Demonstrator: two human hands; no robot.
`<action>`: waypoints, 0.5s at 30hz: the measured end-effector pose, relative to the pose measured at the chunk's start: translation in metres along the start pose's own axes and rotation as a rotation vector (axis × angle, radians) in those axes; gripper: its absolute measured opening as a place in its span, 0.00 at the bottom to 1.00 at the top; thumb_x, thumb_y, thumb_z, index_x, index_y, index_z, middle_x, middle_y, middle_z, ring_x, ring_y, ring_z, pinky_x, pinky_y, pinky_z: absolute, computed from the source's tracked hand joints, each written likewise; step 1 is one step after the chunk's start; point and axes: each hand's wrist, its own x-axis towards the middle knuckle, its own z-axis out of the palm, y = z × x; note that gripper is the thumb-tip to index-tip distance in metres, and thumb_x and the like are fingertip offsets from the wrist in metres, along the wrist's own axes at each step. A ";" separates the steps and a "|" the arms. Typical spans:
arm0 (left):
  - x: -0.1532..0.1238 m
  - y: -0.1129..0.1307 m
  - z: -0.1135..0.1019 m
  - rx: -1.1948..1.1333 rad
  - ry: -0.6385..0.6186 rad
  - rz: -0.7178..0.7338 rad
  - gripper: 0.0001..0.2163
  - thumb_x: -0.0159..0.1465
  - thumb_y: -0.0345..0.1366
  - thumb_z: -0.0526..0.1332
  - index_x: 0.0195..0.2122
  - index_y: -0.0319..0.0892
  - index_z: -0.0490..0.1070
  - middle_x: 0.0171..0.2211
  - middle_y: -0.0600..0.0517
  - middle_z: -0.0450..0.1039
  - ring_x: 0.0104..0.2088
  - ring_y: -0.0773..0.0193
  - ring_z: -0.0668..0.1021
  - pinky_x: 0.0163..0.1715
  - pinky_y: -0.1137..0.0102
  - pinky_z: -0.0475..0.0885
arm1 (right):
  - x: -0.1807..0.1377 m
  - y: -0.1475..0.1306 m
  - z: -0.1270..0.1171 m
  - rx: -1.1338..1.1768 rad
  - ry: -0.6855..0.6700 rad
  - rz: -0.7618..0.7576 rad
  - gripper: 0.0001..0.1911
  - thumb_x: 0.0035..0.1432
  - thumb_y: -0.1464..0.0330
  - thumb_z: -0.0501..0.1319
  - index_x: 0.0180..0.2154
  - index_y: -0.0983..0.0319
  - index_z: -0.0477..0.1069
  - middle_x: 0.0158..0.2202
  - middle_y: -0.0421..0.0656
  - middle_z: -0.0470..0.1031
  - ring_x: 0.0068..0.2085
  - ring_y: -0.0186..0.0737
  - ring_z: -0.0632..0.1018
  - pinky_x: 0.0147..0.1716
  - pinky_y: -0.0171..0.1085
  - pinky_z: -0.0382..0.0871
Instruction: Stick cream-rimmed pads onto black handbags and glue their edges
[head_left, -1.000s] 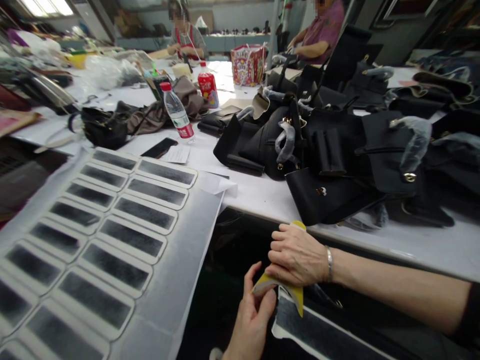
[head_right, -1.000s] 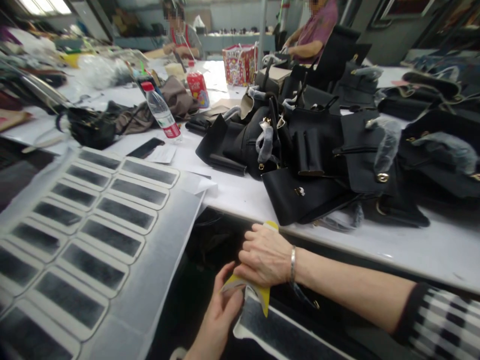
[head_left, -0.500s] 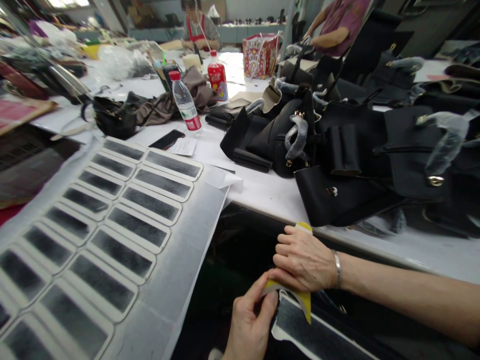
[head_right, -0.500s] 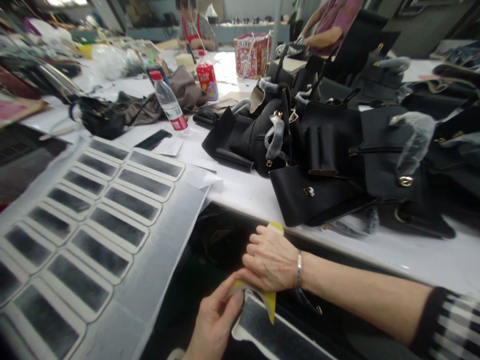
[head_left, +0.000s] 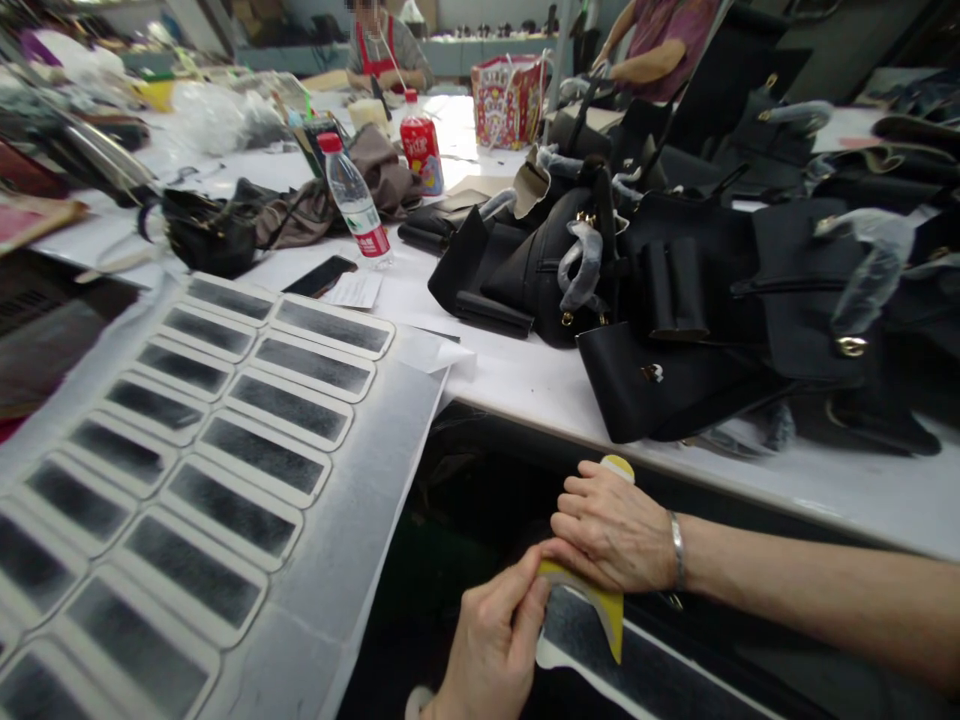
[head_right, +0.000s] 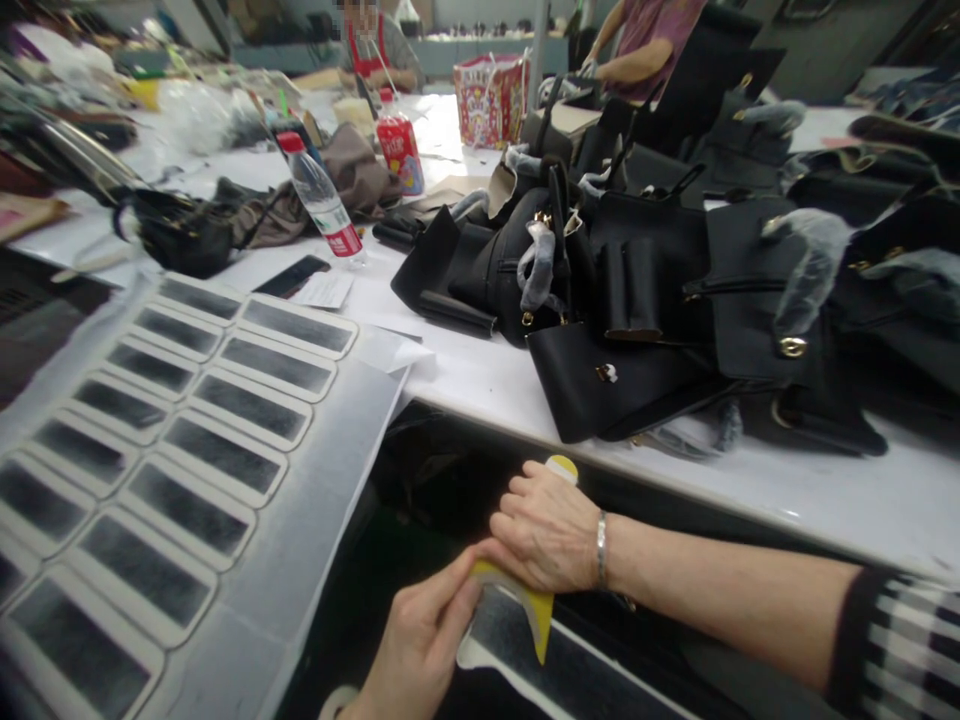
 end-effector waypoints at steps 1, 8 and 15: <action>0.000 0.001 -0.001 0.003 -0.019 0.023 0.16 0.71 0.39 0.54 0.56 0.43 0.73 0.51 0.46 0.79 0.50 0.55 0.80 0.50 0.69 0.74 | -0.003 -0.002 0.001 0.006 -0.006 0.019 0.24 0.72 0.59 0.46 0.26 0.61 0.66 0.24 0.42 0.72 0.27 0.39 0.65 0.32 0.45 0.45; 0.005 0.009 -0.009 -0.094 -0.102 0.036 0.16 0.71 0.40 0.54 0.55 0.45 0.75 0.53 0.48 0.77 0.53 0.56 0.78 0.56 0.67 0.70 | -0.018 -0.021 0.001 0.029 -0.061 0.163 0.24 0.72 0.60 0.44 0.27 0.60 0.66 0.24 0.41 0.71 0.27 0.39 0.66 0.33 0.45 0.46; 0.026 0.011 -0.020 -0.486 -0.243 -0.222 0.16 0.67 0.41 0.57 0.43 0.38 0.82 0.38 0.46 0.83 0.42 0.50 0.81 0.48 0.59 0.73 | -0.018 -0.021 -0.004 0.060 -0.146 0.198 0.24 0.72 0.60 0.43 0.27 0.61 0.67 0.25 0.42 0.72 0.28 0.38 0.68 0.33 0.44 0.48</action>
